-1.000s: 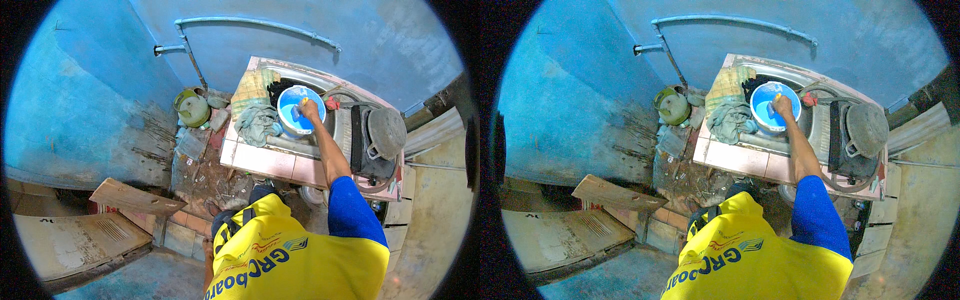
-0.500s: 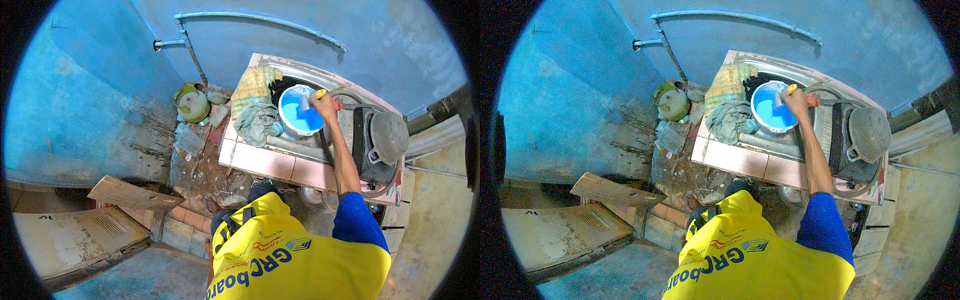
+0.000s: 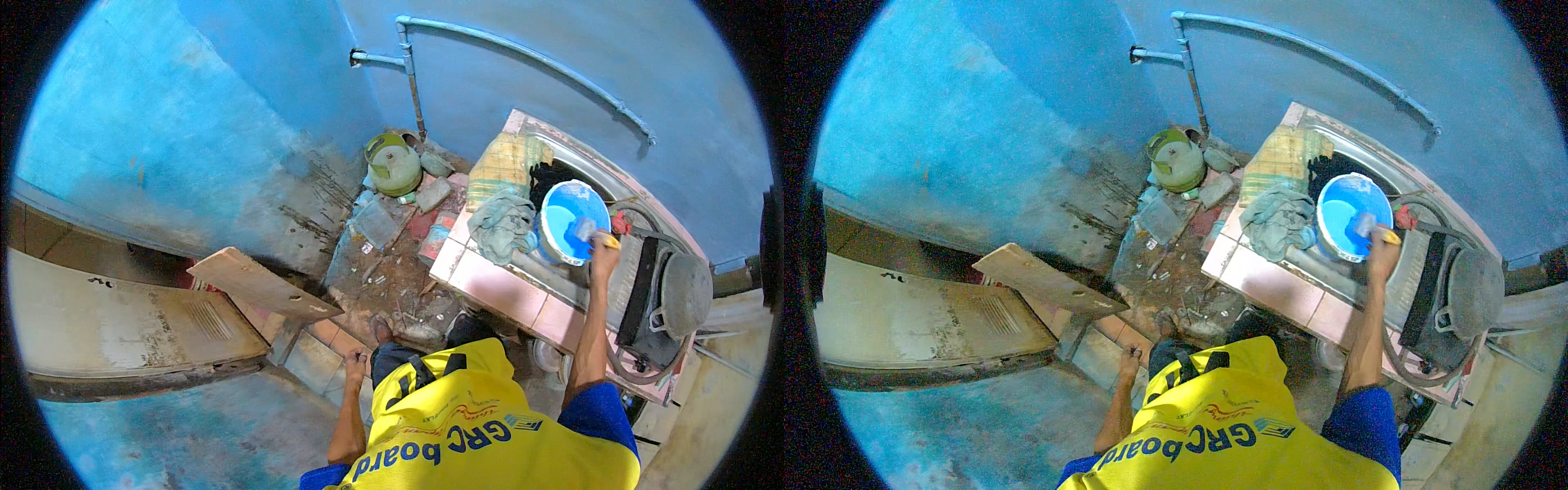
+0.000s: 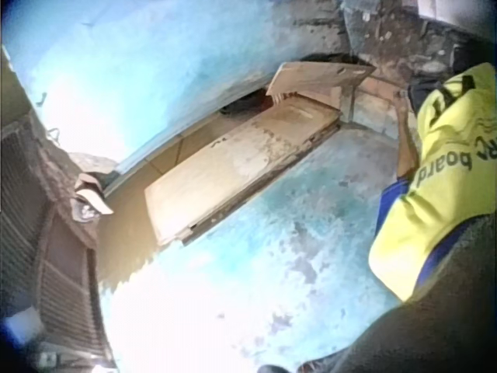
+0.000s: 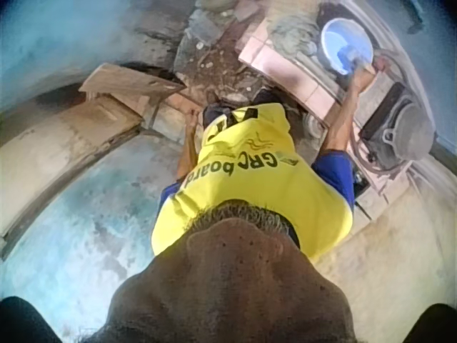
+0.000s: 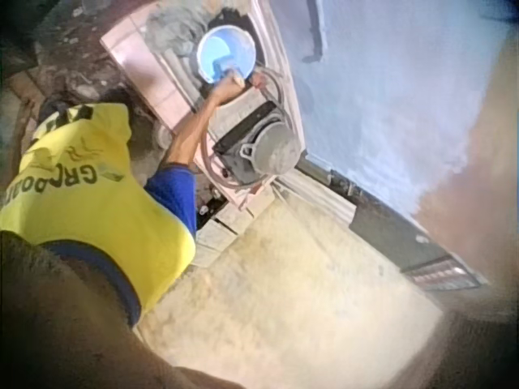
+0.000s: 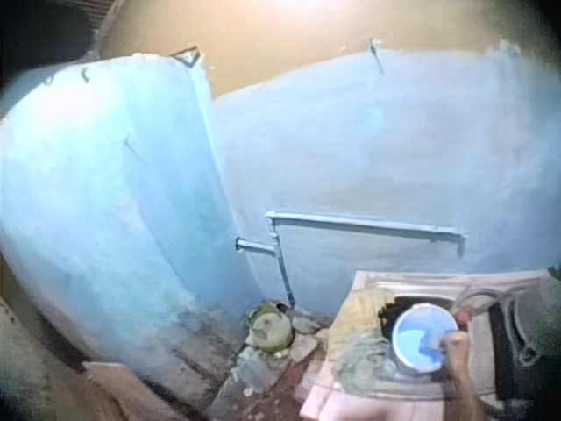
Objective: The person paints a blue wall in a small room, repeatedly dipping a paintbrush into a blue paint container and applying it to the wall surface, including corners and areas near plumbing pipes.
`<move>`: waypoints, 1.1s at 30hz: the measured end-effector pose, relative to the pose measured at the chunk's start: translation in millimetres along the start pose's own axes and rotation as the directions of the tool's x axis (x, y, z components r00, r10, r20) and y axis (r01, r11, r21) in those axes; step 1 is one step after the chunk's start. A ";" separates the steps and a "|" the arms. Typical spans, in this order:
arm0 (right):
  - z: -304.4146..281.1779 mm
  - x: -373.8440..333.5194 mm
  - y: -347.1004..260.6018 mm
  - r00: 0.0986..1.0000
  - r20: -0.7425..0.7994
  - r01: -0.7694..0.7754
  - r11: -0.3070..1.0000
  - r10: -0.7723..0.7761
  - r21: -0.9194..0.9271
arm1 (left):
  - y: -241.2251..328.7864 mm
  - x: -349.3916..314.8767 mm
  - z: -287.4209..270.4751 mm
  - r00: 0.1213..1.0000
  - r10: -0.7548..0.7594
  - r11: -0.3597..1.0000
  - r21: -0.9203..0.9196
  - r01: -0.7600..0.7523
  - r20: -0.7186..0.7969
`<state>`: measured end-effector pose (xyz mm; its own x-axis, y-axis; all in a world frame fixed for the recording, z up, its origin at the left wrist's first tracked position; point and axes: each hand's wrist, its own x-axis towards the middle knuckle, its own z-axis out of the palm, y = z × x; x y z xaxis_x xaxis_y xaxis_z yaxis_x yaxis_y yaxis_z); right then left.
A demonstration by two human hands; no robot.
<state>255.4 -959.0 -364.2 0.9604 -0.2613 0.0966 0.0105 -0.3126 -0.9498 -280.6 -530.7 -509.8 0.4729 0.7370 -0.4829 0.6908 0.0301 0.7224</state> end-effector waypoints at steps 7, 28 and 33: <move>-18.0 -44.8 -43.3 0.916 0.235 -0.350 0.365 0.324 0.862 | 14.0 34.6 -27.1 0.983 -0.056 0.998 0.004 0.056 0.177; 629.6 -262.4 1.8 0.695 0.658 -0.713 0.395 0.290 0.579 | -155.8 238.0 -12.3 0.928 -0.067 0.652 0.721 -0.237 0.365; 724.8 -256.8 62.2 0.717 0.647 -0.675 0.491 0.260 0.551 | -157.6 236.3 0.1 0.917 -0.090 0.618 0.743 -0.255 0.389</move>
<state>211.2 -249.4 -663.7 0.8714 0.3217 -0.3702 -0.4896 0.5257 -0.6957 -277.7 -361.4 -737.9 0.5842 0.4106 -0.7001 0.7135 -0.6709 0.2018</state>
